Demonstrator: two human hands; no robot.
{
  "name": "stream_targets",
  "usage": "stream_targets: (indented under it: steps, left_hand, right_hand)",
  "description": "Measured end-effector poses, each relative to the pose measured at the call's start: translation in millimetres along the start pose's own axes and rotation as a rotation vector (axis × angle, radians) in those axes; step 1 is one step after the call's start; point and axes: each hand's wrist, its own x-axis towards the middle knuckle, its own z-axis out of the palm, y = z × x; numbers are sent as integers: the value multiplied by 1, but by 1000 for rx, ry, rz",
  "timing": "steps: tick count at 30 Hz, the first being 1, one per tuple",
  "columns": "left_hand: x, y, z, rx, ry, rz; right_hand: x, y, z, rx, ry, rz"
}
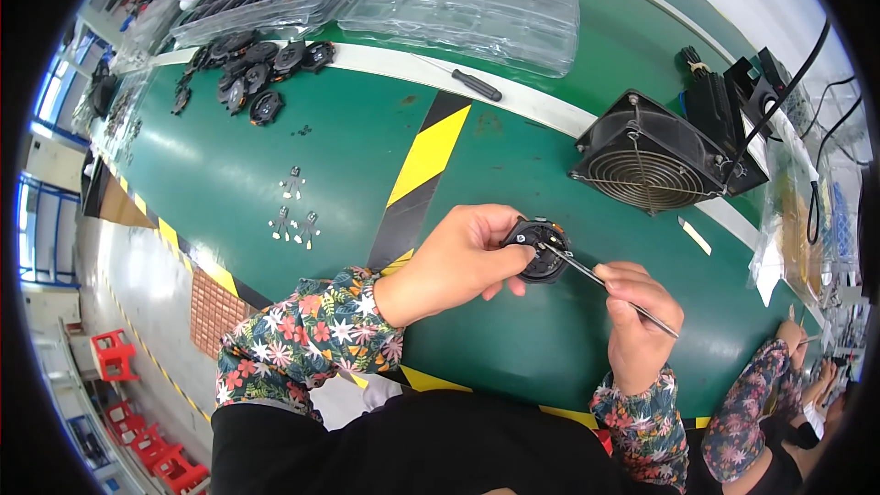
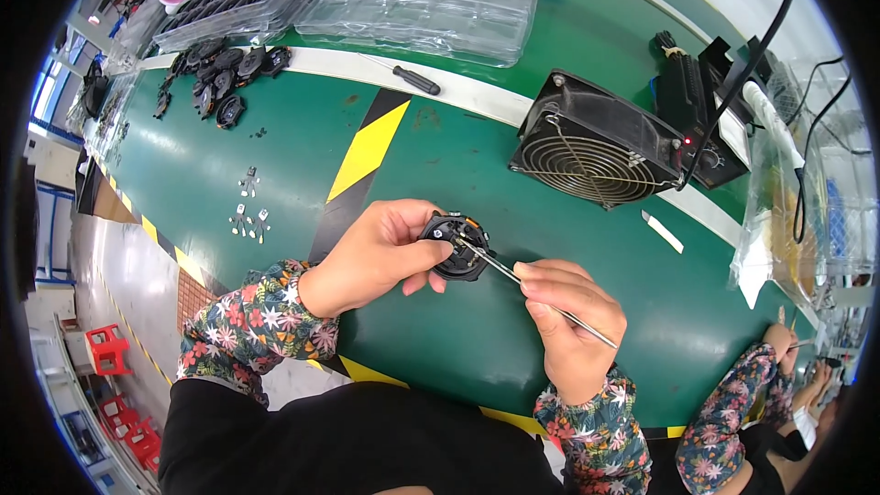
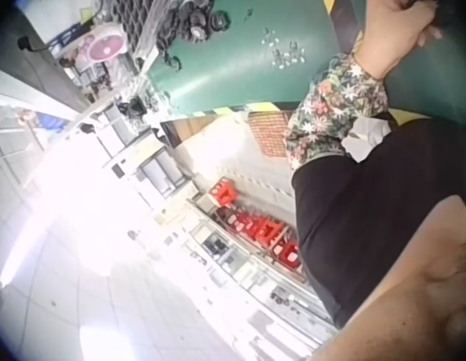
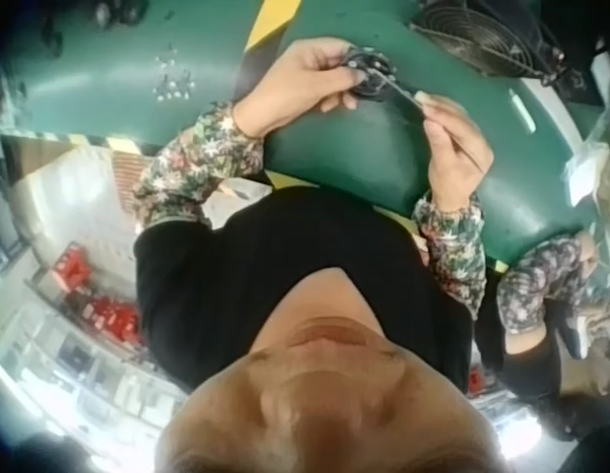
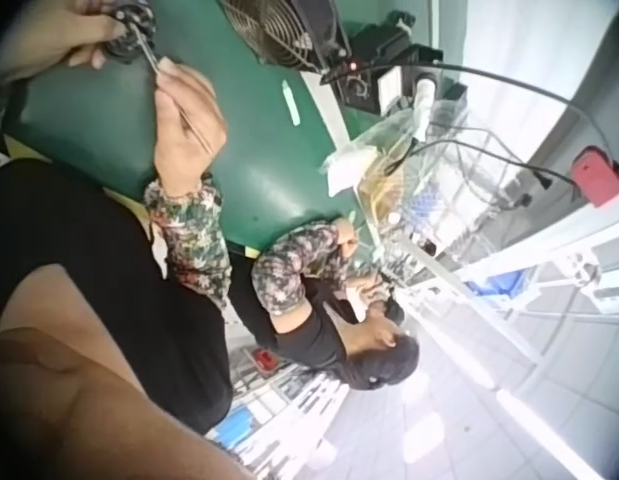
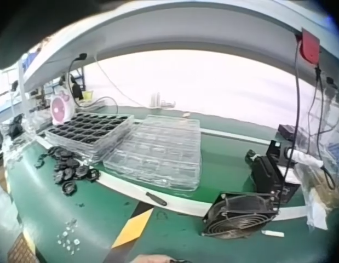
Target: The person assembles small electronic fans by attaching internal PCB boards and screws into plastic housings. The assembly is performed using a screwdriver and tweezers.
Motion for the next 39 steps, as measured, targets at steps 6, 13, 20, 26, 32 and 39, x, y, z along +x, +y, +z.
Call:
stream_targets:
  steps: [6, 13, 20, 26, 32, 39]
  left_hand:
    - [1, -2, 1, -23, 16, 15]
    - [1, -3, 0, -16, 45, 12]
    - [-2, 1, 1, 28, 25, -18]
    - [-5, -7, 6, 158, 12, 88]
    - [-15, -9, 26, 358, 50, 207]
    - [-17, -11, 30, 496, 67, 351]
  right_hand:
    - [0, -1, 0, -24, -5, -17]
    - [1, -3, 1, -150, -38, -84]
    - [-1, -16, -1, -332, -155, -199]
    - [-2, -16, 2, -37, 162, -258]
    - [8, -30, 20, -475, -87, 68]
    - [8, -24, 23, -409, -123, 55]
